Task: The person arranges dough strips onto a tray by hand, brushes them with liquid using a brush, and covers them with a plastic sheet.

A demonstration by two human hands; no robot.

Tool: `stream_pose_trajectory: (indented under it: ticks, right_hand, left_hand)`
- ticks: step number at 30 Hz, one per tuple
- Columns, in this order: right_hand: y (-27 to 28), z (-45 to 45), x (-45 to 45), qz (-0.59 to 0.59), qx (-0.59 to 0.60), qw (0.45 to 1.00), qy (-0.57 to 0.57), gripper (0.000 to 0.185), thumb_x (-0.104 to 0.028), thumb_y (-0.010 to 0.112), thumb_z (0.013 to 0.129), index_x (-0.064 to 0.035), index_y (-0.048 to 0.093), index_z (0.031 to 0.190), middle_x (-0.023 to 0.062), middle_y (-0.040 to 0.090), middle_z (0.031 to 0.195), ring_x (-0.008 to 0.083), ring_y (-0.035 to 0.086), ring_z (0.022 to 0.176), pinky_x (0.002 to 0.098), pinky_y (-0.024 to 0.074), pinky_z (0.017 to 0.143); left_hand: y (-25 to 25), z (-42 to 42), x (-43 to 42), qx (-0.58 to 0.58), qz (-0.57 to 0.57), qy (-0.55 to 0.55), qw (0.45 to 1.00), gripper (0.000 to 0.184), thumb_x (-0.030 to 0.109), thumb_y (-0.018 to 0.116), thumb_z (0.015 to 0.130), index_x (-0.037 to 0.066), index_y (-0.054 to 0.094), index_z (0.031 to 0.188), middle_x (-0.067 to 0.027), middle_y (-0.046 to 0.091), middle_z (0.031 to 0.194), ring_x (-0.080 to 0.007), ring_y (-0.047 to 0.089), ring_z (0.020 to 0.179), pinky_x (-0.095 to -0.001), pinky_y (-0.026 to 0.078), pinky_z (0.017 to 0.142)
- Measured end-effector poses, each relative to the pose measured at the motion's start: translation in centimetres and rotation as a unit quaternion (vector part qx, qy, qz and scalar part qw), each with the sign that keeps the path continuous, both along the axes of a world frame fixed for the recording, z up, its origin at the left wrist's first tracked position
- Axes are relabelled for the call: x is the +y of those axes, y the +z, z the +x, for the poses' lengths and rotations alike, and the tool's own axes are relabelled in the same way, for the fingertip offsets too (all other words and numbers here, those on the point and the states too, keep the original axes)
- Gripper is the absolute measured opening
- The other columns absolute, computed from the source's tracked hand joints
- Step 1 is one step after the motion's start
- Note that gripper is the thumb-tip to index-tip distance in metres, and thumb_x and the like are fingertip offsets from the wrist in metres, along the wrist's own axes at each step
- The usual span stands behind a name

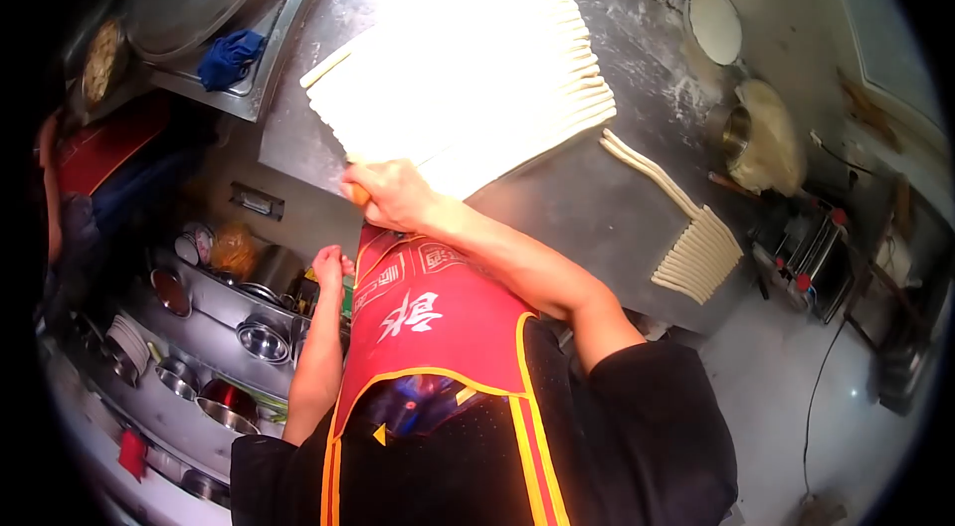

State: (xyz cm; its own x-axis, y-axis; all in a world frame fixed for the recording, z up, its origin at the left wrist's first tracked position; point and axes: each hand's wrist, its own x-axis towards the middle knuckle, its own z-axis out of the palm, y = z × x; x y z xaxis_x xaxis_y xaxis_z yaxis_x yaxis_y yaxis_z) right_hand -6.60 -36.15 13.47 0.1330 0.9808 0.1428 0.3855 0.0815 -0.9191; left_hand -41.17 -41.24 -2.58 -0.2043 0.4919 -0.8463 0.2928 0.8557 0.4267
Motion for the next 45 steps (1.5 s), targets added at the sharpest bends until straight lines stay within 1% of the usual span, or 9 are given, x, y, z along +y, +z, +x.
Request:
stream_pose_trajectory:
  ticks: [6,11,14,21,24,32,35,42,45]
  right_hand:
    - [-3.2,15.6,1.6,-0.151,0.202,0.924,-0.287,0.015,-0.013,0.063,0.093,-0.0003,0.072,0.094,-0.0021,0.068,0.079,0.0060,0.059,0.073,0.0238,0.0506,0.068]
    - [-1.1,23.5,1.1,-0.020,-0.375,0.869,-0.323,0.012,-0.010,0.061,0.094,-0.0025,0.069,0.090,0.0066,0.070,0.071,0.0111,0.064,0.058,0.0247,0.0509,0.055]
    - [-5.8,11.5,3.7,0.006,-0.025,0.993,-0.116,0.012,0.001,0.059,0.087,-0.0070,0.068,0.088,0.0101,0.070,0.085,0.0209,0.069,0.078,0.0292,0.0538,0.070]
    - [-1.6,6.1,8.5,-0.016,0.135,0.987,-0.085,0.008,-0.010,0.069,0.088,-0.0023,0.070,0.088,0.0038,0.069,0.072,0.0096,0.063,0.066,0.0273,0.0509,0.061]
    - [-4.0,17.6,7.7,-0.143,0.212,0.906,-0.338,0.016,-0.017,0.067,0.085,-0.0022,0.071,0.080,-0.0008,0.066,0.070,0.0063,0.055,0.057,0.0232,0.0432,0.050]
    - [0.4,32.0,-0.2,-0.026,0.202,0.849,-0.488,0.011,-0.013,0.067,0.086,-0.0017,0.069,0.085,0.0041,0.059,0.059,0.0104,0.051,0.042,0.0249,0.0388,0.037]
    - [1.5,34.2,-5.6,0.048,0.319,0.744,-0.585,0.017,-0.017,0.068,0.084,-0.0001,0.063,0.082,0.0073,0.058,0.058,0.0154,0.051,0.040,0.0276,0.0396,0.035]
    - [1.2,44.3,-25.4,0.205,0.276,0.473,-0.811,0.018,-0.018,0.058,0.086,-0.0073,0.056,0.072,0.0076,0.061,0.064,0.0207,0.062,0.056,0.0320,0.0511,0.049]
    - [-3.4,49.5,-33.8,0.256,0.323,0.464,-0.784,0.015,-0.017,0.053,0.092,-0.0060,0.056,0.082,0.0098,0.057,0.066,0.0241,0.060,0.060,0.0345,0.0542,0.058]
  left_hand:
    - [0.7,2.2,3.3,-0.021,0.019,-0.005,1.000,0.014,0.012,0.058,0.095,0.001,0.060,0.102,-0.0040,0.056,0.068,-0.0131,0.056,0.052,-0.0259,0.049,0.044]
    - [-0.9,-0.8,0.8,0.007,-0.006,0.021,1.000,0.009,0.009,0.057,0.094,0.001,0.060,0.099,-0.0046,0.055,0.066,-0.0135,0.055,0.048,-0.0262,0.047,0.041]
    - [-2.3,-1.7,0.2,0.040,-0.021,0.010,0.999,0.007,0.006,0.056,0.094,0.001,0.059,0.097,-0.0054,0.055,0.065,-0.0143,0.054,0.047,-0.0270,0.047,0.040]
    - [-0.2,6.3,9.5,-0.074,0.116,0.008,0.990,0.010,0.009,0.058,0.094,0.002,0.059,0.100,-0.0053,0.058,0.073,-0.0136,0.058,0.056,-0.0261,0.052,0.047]
    - [1.1,8.4,12.2,-0.089,0.146,0.011,0.985,0.010,0.008,0.055,0.093,-0.001,0.058,0.098,-0.0053,0.058,0.073,-0.0136,0.059,0.060,-0.0248,0.052,0.051]
    - [-0.4,9.3,12.1,-0.049,0.158,-0.022,0.986,0.010,0.004,0.056,0.088,-0.002,0.061,0.093,-0.0069,0.063,0.079,-0.0136,0.057,0.060,-0.0263,0.049,0.050]
    - [-0.7,9.7,13.1,0.045,0.252,0.001,0.967,0.016,0.000,0.053,0.084,-0.003,0.063,0.097,-0.0078,0.063,0.080,-0.0171,0.058,0.062,-0.0276,0.049,0.052]
    - [3.3,9.2,18.0,0.160,0.403,0.008,0.901,0.017,0.001,0.059,0.085,-0.002,0.065,0.101,-0.0064,0.065,0.090,-0.0151,0.058,0.075,-0.0270,0.049,0.066]
    - [5.8,11.9,17.8,0.024,0.336,-0.033,0.941,0.020,0.004,0.059,0.089,0.001,0.064,0.108,-0.0036,0.064,0.093,-0.0127,0.058,0.077,-0.0255,0.049,0.069]
